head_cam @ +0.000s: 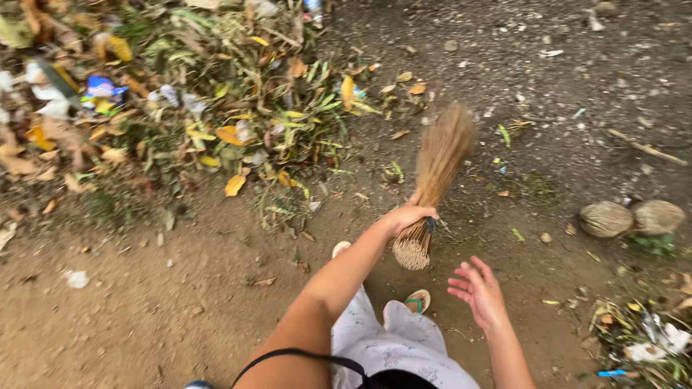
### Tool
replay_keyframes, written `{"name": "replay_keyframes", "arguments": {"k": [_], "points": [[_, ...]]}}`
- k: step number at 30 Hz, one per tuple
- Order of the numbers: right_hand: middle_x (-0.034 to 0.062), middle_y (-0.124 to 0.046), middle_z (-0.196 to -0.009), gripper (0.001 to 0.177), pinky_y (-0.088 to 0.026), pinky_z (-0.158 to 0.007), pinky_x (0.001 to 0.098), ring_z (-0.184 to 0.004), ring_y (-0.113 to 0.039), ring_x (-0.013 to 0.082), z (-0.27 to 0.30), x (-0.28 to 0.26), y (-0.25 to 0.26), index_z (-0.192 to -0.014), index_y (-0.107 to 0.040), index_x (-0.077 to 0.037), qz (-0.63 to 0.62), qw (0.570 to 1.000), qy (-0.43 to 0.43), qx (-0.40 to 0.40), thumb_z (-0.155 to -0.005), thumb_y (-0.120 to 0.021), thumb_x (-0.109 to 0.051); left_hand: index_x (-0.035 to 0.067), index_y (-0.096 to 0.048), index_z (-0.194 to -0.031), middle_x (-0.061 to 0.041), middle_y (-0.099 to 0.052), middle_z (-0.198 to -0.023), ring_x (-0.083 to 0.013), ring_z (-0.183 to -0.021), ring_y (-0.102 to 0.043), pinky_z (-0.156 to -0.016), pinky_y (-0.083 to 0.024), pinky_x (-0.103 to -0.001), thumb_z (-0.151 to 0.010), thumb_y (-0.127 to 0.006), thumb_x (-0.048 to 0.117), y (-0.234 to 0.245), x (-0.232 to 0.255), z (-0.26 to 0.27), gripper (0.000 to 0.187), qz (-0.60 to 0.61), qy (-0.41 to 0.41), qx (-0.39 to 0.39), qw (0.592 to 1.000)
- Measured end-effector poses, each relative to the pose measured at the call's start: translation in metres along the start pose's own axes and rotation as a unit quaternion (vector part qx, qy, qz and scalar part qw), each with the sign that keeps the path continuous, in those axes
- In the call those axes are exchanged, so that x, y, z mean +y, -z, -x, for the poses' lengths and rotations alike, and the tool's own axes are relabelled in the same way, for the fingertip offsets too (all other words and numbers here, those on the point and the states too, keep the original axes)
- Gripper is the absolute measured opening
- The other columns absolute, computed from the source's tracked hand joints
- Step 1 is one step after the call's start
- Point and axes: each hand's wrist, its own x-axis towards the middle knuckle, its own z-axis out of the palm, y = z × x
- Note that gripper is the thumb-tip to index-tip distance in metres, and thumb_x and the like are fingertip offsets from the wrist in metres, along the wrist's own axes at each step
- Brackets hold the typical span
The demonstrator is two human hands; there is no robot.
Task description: The person sweeps leaves and debris on a dirt ground into a pile using a small bundle of sticks.
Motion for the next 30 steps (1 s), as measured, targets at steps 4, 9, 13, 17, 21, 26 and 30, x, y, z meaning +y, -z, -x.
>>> {"name": "replay_keyframes", "arguments": {"k": [4, 9, 13, 17, 21, 26, 30], "points": [[0.0177, -0.059, -0.104, 0.065, -0.056, -0.071, 0.0432, -0.085, -0.063, 0.0275, 0.01, 0.014, 0.026, -0.141, -0.033, -0.006, -0.017, 0.999, -0.01, 0.042, -0.085, -0.06, -0.022, 0.006, -0.044, -0.127, -0.009, -0.062, -0.091, -0.0226, -0.08, -0.061, -0.061, -0.055, -0.036, -0.066, -0.072, 0.006, -0.007, -0.029, -0.087, 0.067, -0.013, 0.02, -0.016, 1.0], [0.0178, -0.059, -0.103, 0.064, -0.056, -0.071, 0.0433, -0.086, -0.064, 0.0288, 0.018, 0.037, 0.058, -0.14, -0.035, -0.003, -0.045, 0.995, -0.026, 0.083, -0.085, -0.061, -0.023, -0.003, -0.038, -0.13, -0.016, -0.061, -0.096, -0.0248, -0.083, -0.064, -0.07, -0.056, -0.036, -0.071, -0.07, -0.001, 0.027, -0.007, -0.102, 0.068, 0.085, -0.039, 0.089, 0.992], [0.0179, -0.059, -0.104, 0.066, -0.055, -0.071, 0.043, -0.086, -0.064, 0.0289, 0.019, 0.046, 0.061, -0.141, -0.035, -0.005, -0.057, 0.993, -0.048, 0.093, -0.083, -0.061, -0.023, 0.019, -0.011, -0.145, -0.011, -0.052, -0.115, -0.0186, -0.091, -0.06, -0.078, -0.058, -0.038, -0.073, -0.064, -0.002, 0.007, 0.047, -0.022, 0.093, 0.035, -0.058, 0.162, 0.984], [0.0186, -0.058, -0.107, 0.068, -0.055, -0.072, 0.0426, -0.087, -0.064, 0.0281, 0.016, 0.039, 0.05, -0.141, -0.033, -0.005, -0.051, 0.994, -0.056, 0.081, -0.083, -0.063, -0.023, 0.024, -0.007, -0.151, -0.027, -0.056, -0.12, -0.0293, -0.095, -0.06, -0.079, -0.054, -0.041, -0.076, -0.063, 0.001, -0.052, 0.043, 0.034, 0.096, -0.073, -0.091, 0.185, 0.976], [0.0185, -0.058, -0.108, 0.069, -0.055, -0.071, 0.0419, -0.087, -0.063, 0.0277, 0.009, 0.022, 0.035, -0.142, -0.033, -0.005, -0.039, 0.997, -0.04, 0.061, -0.082, -0.063, -0.024, 0.018, -0.002, -0.152, -0.022, -0.045, -0.127, -0.0285, -0.103, -0.053, -0.089, -0.047, -0.043, -0.073, -0.069, 0.006, -0.045, 0.032, -0.008, 0.104, -0.045, -0.064, 0.097, 0.992], [0.018, -0.058, -0.109, 0.069, -0.056, -0.072, 0.041, -0.088, -0.063, 0.0267, 0.008, 0.007, 0.026, -0.142, -0.034, -0.004, -0.015, 0.998, -0.017, 0.055, -0.083, -0.063, -0.026, 0.003, -0.004, -0.151, -0.015, -0.033, -0.135, -0.0234, -0.114, -0.044, -0.105, -0.037, -0.044, -0.073, -0.081, 0.013, 0.019, 0.018, -0.138, 0.11, -0.095, -0.101, 0.108, 0.984], [0.018, -0.057, -0.109, 0.07, -0.056, -0.072, 0.0417, -0.088, -0.064, 0.0273, 0.008, 0.007, 0.034, -0.142, -0.033, -0.005, -0.023, 0.997, -0.02, 0.067, -0.082, -0.063, -0.025, 0.009, 0.0, -0.15, -0.02, -0.034, -0.133, -0.0285, -0.112, -0.047, -0.096, -0.044, -0.046, -0.073, -0.074, 0.012, 0.08, 0.065, -0.14, 0.106, 0.025, -0.13, 0.171, 0.976]]}}
